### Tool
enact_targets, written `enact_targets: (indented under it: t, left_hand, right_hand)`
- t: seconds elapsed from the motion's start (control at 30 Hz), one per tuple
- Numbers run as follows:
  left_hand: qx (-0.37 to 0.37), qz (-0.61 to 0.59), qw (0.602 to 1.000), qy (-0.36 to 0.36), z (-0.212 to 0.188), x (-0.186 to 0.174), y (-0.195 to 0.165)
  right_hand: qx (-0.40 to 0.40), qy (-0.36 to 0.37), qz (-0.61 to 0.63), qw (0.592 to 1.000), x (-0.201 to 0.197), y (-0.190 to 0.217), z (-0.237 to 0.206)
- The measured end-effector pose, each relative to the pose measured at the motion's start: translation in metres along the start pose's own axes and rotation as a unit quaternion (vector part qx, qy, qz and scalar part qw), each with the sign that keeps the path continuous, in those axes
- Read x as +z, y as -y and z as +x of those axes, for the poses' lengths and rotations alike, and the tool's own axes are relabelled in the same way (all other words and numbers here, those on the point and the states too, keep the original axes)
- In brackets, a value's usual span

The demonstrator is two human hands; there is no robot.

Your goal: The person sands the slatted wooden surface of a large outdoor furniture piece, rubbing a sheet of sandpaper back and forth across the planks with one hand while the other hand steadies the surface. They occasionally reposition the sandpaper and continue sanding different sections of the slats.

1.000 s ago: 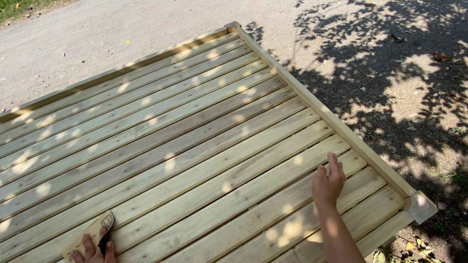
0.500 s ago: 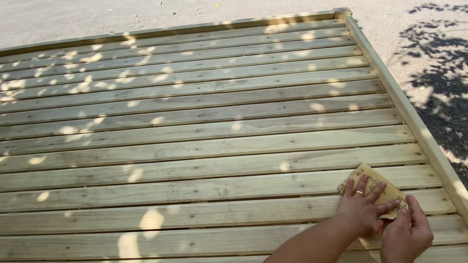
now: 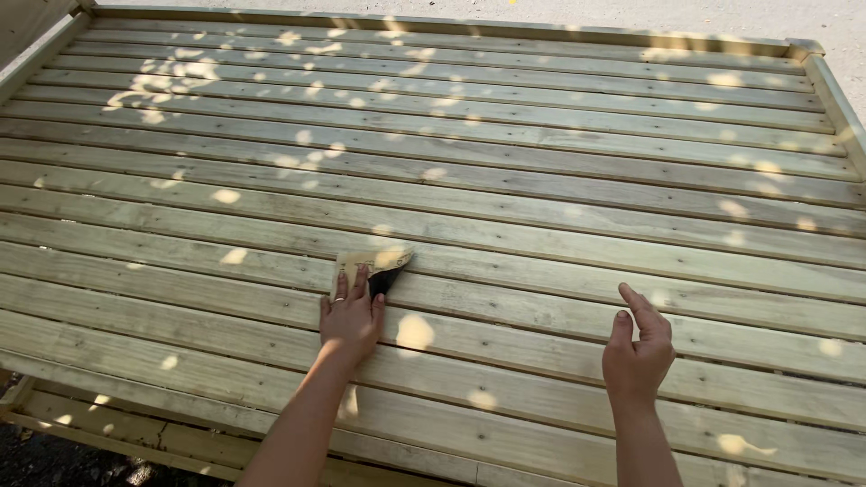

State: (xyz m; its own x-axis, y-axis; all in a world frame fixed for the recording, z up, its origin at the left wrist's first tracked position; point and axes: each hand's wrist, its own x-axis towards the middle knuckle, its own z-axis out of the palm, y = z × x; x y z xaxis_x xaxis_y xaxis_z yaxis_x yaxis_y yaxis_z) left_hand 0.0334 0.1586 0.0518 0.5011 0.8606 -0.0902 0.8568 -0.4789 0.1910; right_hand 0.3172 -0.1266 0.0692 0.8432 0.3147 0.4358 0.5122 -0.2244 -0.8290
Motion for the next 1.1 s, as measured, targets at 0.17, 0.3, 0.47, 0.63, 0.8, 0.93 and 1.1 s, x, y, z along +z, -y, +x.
enact_targets:
  t: [0.17, 0.3, 0.47, 0.63, 0.8, 0.93, 1.1]
  left_hand:
    - [-0.077, 0.022, 0.996, -0.027, -0.015, -0.019, 0.079]
    - [0.103, -0.043, 0.994, -0.019, -0.027, 0.038, -0.049]
    - [0.332, -0.078, 0.935, 0.095, -0.086, 0.040, -0.242]
    - [0.384, -0.070, 0.913, 0.121, -0.124, 0.031, -0.291]
    - [0.252, -0.112, 0.961, 0.016, -0.044, 0.016, -0.177]
    - [0.063, -0.084, 0.990, -0.090, 0.009, -0.030, -0.023]
    - [-0.086, -0.151, 0.984, -0.037, 0.023, -0.059, 0.062]
  right_hand:
    - [0.048, 0.041, -0.022, 0.998, -0.012, 0.035, -0.046]
    - [0.073, 0.014, -0.023, 0.997, -0.041, 0.045, -0.073]
    - [0.129, -0.014, -0.097, 0.987, -0.077, 0.052, -0.094]
    - [0.134, -0.027, -0.161, 0.977, -0.105, 0.058, -0.096]
    - [0.097, -0.016, -0.070, 0.993, -0.078, 0.057, -0.087]
    - [0.125, 0.060, -0.043, 0.989, -0.028, 0.061, -0.085]
    - [0.096, 0.135, 0.000, 0.986, 0.014, 0.080, -0.068]
